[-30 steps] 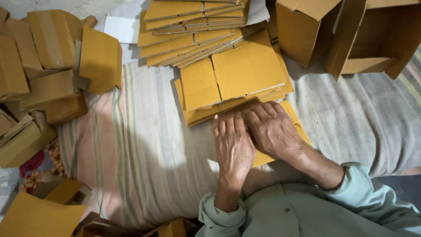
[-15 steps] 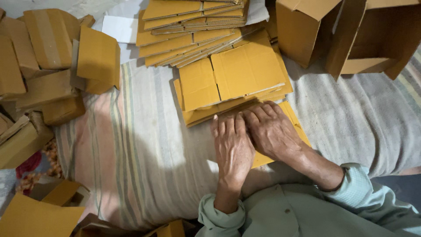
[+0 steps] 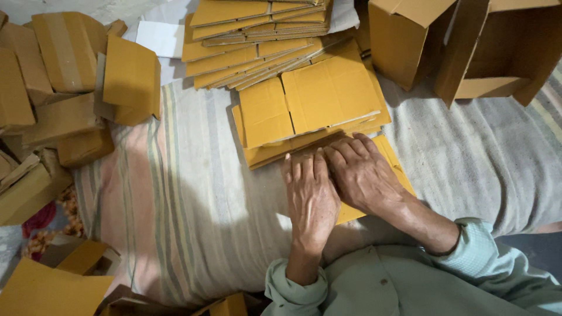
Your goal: The person sits on a bed and folds flat yellow cardboard blanks into boxes one at a time, pressing the creases flat with both hands and stacking the folded boxes on the bed beside the pile of unfolded blanks.
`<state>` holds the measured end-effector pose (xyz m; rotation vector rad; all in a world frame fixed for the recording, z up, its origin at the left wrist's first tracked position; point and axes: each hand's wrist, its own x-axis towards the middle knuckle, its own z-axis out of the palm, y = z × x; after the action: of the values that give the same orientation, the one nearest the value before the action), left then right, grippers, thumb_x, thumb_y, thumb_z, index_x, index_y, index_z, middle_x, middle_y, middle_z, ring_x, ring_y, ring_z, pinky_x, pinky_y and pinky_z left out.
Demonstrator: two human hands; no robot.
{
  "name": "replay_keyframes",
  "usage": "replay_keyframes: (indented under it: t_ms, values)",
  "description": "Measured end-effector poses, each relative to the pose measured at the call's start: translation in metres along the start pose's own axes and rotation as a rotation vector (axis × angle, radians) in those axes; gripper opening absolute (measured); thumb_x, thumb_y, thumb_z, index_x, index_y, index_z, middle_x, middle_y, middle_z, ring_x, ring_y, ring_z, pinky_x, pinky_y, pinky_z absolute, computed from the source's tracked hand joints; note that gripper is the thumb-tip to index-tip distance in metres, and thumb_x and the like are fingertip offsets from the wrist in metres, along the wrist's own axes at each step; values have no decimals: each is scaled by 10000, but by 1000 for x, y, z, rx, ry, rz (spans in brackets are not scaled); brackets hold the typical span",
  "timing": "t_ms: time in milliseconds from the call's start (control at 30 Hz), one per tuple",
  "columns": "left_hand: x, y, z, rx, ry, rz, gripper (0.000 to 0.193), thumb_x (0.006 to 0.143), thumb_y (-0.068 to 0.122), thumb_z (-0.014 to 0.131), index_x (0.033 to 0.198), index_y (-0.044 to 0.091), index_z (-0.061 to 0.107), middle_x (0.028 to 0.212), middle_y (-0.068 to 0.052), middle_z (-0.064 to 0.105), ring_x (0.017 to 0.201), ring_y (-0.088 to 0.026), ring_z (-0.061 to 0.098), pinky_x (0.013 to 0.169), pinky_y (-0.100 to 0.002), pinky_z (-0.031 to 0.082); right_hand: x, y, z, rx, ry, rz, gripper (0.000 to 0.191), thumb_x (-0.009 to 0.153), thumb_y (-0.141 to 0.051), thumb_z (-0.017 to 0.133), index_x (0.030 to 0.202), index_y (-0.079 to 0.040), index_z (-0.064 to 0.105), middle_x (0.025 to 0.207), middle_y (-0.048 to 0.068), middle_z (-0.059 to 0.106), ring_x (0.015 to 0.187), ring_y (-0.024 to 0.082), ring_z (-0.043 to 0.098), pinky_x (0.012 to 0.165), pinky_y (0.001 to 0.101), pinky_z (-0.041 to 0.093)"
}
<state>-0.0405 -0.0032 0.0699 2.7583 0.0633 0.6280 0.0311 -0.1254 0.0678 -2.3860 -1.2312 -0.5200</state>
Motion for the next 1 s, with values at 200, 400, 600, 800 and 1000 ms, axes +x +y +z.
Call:
replay_keyframes:
  t_ms: [200,400,600,800,1000]
  values:
    - [-3,-1,1,-30,-40,-41,434,891,107,599,1288,-68,586,1168,-228,620,1201,-393,568,1238,-537,294,-2,2,1,-13,-29,53,339,857,-212,689,1069,52,668,1025,243,683,1020,389,651,998,505,474]
    - [-4,-2,0,-24,-44,-34,458,901,110,588,1321,-72,580,1218,-250,615,1222,-415,549,1224,-547,285,-1,-1,-2,-52,-8,56,326,854,-214,700,1027,60,664,1003,247,683,991,392,649,992,508,470]
    - [-4,-4,0,-61,35,44,447,897,106,577,1314,-56,577,1260,-217,634,1273,-366,569,1228,-548,293,1,-2,-3,56,71,-54,469,784,-198,697,1161,78,658,1090,225,687,1053,374,654,999,481,468]
    - [-2,-2,3,-23,-10,-36,367,929,137,580,1249,-42,602,1152,-220,632,1186,-387,577,1199,-534,337,4,-1,-5,-33,-52,86,334,825,-240,700,1014,35,674,912,206,655,934,373,637,918,478,473]
    - [-2,1,1,15,-10,-115,328,970,201,592,1191,-41,611,1100,-229,619,1127,-407,565,1162,-548,343,2,-3,-4,-108,-15,163,297,830,-264,701,881,24,646,859,215,644,916,382,624,978,508,461]
